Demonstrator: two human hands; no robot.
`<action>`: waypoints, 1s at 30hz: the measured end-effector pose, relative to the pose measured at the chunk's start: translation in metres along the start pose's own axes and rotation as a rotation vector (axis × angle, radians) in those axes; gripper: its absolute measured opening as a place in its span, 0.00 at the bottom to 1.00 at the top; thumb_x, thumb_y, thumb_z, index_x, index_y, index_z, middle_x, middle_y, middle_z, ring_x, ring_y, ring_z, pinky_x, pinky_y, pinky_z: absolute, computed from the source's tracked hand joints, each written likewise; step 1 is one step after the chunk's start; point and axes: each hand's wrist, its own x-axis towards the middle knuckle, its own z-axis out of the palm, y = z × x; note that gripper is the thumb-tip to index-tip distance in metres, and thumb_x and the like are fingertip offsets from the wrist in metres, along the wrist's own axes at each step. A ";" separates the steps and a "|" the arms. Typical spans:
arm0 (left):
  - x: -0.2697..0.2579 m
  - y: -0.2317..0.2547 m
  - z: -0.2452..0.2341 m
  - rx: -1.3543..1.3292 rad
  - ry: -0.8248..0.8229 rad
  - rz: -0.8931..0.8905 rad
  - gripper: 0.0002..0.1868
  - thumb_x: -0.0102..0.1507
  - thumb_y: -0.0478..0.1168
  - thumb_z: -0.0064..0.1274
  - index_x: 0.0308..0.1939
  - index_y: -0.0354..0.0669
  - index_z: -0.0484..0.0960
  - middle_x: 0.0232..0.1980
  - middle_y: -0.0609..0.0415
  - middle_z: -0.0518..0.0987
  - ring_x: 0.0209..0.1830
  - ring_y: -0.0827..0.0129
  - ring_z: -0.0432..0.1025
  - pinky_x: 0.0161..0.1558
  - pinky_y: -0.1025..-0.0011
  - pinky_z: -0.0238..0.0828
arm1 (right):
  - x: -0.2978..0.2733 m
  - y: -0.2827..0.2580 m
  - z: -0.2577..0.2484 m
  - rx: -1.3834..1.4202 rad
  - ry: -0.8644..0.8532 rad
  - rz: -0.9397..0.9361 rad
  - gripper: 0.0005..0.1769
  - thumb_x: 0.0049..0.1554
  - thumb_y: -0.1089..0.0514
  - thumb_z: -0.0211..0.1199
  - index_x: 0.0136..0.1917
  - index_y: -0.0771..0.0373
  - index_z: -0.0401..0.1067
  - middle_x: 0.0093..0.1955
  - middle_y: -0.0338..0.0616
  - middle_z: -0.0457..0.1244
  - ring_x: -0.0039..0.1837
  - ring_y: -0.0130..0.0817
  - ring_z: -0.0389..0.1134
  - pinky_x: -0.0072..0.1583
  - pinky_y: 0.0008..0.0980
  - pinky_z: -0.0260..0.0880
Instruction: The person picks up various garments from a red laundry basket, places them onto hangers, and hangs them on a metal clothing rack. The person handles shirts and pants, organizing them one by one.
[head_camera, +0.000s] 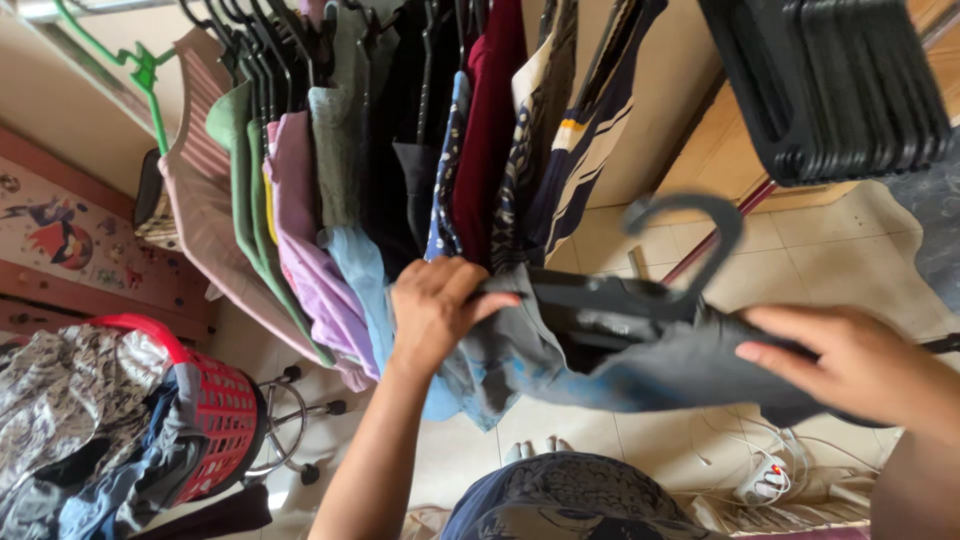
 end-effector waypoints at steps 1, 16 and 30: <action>0.001 0.006 0.000 -0.008 -0.010 0.016 0.24 0.56 0.61 0.64 0.30 0.45 0.78 0.29 0.56 0.76 0.30 0.62 0.73 0.34 0.64 0.67 | -0.003 0.001 0.004 0.036 -0.003 -0.123 0.19 0.52 0.51 0.65 0.54 0.62 0.76 0.33 0.47 0.71 0.33 0.38 0.71 0.38 0.36 0.68; 0.046 0.041 0.050 -0.286 -0.040 -0.119 0.12 0.64 0.46 0.62 0.47 0.46 0.83 0.61 0.49 0.73 0.60 0.52 0.69 0.59 0.58 0.64 | -0.133 0.111 0.045 0.461 -0.495 0.227 0.37 0.62 0.56 0.57 0.83 0.59 0.56 0.68 0.47 0.66 0.66 0.37 0.71 0.63 0.38 0.67; 0.073 -0.030 0.215 -0.146 0.027 -0.356 0.37 0.53 0.20 0.44 0.68 0.34 0.72 0.73 0.31 0.65 0.61 0.36 0.71 0.57 0.57 0.75 | 0.042 -0.010 0.029 0.675 0.258 0.164 0.36 0.61 0.63 0.56 0.82 0.62 0.59 0.69 0.50 0.63 0.59 0.26 0.61 0.59 0.25 0.60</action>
